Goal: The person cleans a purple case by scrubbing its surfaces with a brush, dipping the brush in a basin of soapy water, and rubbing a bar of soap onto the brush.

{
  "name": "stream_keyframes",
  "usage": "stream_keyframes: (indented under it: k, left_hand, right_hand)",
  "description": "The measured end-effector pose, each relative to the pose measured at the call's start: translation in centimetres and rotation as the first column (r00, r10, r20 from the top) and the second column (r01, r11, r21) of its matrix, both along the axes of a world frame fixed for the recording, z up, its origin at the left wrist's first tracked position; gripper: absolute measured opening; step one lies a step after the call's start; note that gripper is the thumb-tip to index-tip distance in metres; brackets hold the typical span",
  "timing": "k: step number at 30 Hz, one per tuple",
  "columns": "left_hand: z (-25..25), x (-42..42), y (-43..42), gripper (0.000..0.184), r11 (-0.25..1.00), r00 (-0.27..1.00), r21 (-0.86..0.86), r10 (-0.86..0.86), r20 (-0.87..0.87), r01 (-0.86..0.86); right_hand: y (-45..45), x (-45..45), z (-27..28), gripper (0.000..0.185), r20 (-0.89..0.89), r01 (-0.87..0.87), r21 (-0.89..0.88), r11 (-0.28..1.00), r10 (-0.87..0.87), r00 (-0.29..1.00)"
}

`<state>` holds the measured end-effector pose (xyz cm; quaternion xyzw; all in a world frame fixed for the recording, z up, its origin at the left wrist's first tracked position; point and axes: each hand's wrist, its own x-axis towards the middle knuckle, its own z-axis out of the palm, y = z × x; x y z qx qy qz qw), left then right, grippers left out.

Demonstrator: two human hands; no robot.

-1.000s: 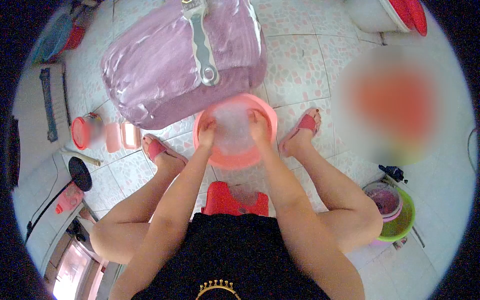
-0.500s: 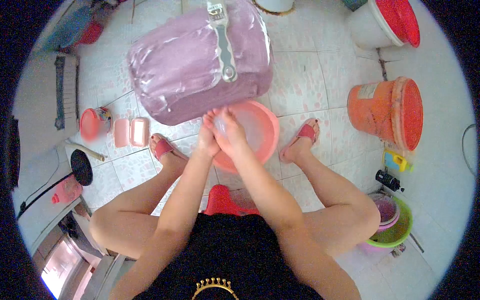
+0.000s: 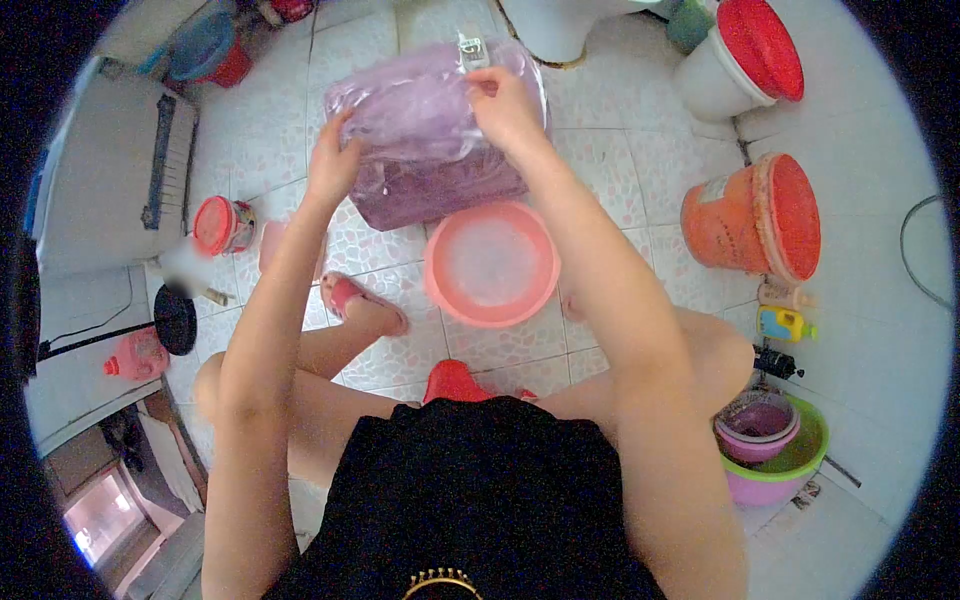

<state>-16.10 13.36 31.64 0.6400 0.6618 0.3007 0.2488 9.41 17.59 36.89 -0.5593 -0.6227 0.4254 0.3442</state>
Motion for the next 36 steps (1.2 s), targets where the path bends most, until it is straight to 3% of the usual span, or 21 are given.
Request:
stream_keyframes:
  k: [1,3,5,8,11,14,17,18,20,22,29,34,36]
  left_hand:
    - [-0.6,-0.8,0.0,0.054,0.993,0.972,0.115,0.048,-0.23,-0.021]
    - [-3.9,-2.5,0.6,0.054,0.942,0.76,0.335,0.21,-0.616,0.011]
    - [-5.7,-3.6,1.4,0.058,0.94,0.721,0.334,0.187,-0.668,0.065]
    - [-5.9,-3.4,3.1,0.06,0.944,0.632,0.307,0.168,-0.757,0.117]
    - [-5.7,-3.1,4.3,0.06,0.957,0.567,0.24,0.108,-0.817,0.164]
    - [-5.0,-2.9,4.9,0.059,0.955,0.577,0.224,0.074,-0.813,0.193]
    - [-5.0,-2.4,5.4,0.058,0.946,0.606,0.229,0.046,-0.794,0.229]
    - [-5.1,-2.4,5.3,0.058,0.944,0.613,0.224,0.029,-0.79,0.243]
    - [-4.9,-2.5,5.6,0.058,0.943,0.603,0.179,-0.029,-0.797,0.282]
    - [-4.7,-2.6,6.0,0.057,0.937,0.597,0.154,-0.068,-0.799,0.313]
    - [-4.8,-1.9,8.1,0.059,0.888,0.594,0.131,-0.18,-0.784,0.442]
    - [-5.5,4.6,11.0,0.062,0.83,0.698,0.143,-0.345,-0.628,0.538]
    - [-5.9,5.6,11.8,0.061,0.832,0.67,0.146,-0.312,-0.674,0.535]
  right_hand:
    - [1.2,0.4,-1.0,0.049,0.179,0.019,0.124,0.992,-0.041,0.983]
    - [2.6,0.3,-2.3,0.055,0.442,0.035,0.278,0.96,-0.16,0.883]
    - [3.5,-0.5,-3.4,0.061,0.61,0.061,0.335,0.94,-0.265,0.747]
    - [5.1,-1.0,-5.6,0.063,0.695,0.051,0.279,0.959,-0.239,0.678]
    - [6.9,-0.1,-9.2,0.061,0.659,-0.009,0.189,0.982,-0.12,0.742]
    - [7.2,1.6,-10.1,0.056,0.416,0.005,0.222,0.975,-0.099,0.904]
    - [7.7,3.6,-12.5,0.05,0.026,0.182,0.229,0.956,-0.192,0.981]
    - [7.6,3.9,-12.1,0.041,-0.117,0.219,0.061,0.974,-0.211,0.97]
    - [7.1,4.5,-10.5,0.037,-0.363,0.13,-0.069,0.989,-0.146,0.92]
    - [6.5,4.1,-8.9,0.033,-0.591,0.095,-0.133,0.987,-0.156,0.791]
    - [6.6,4.8,-9.1,0.038,-0.707,0.04,-0.125,0.991,-0.117,0.697]
    - [5.3,5.3,-9.1,0.038,-0.769,0.072,-0.174,0.982,-0.182,0.613]
    - [3.8,5.9,-8.8,0.038,-0.764,0.094,-0.152,0.984,-0.178,0.62]
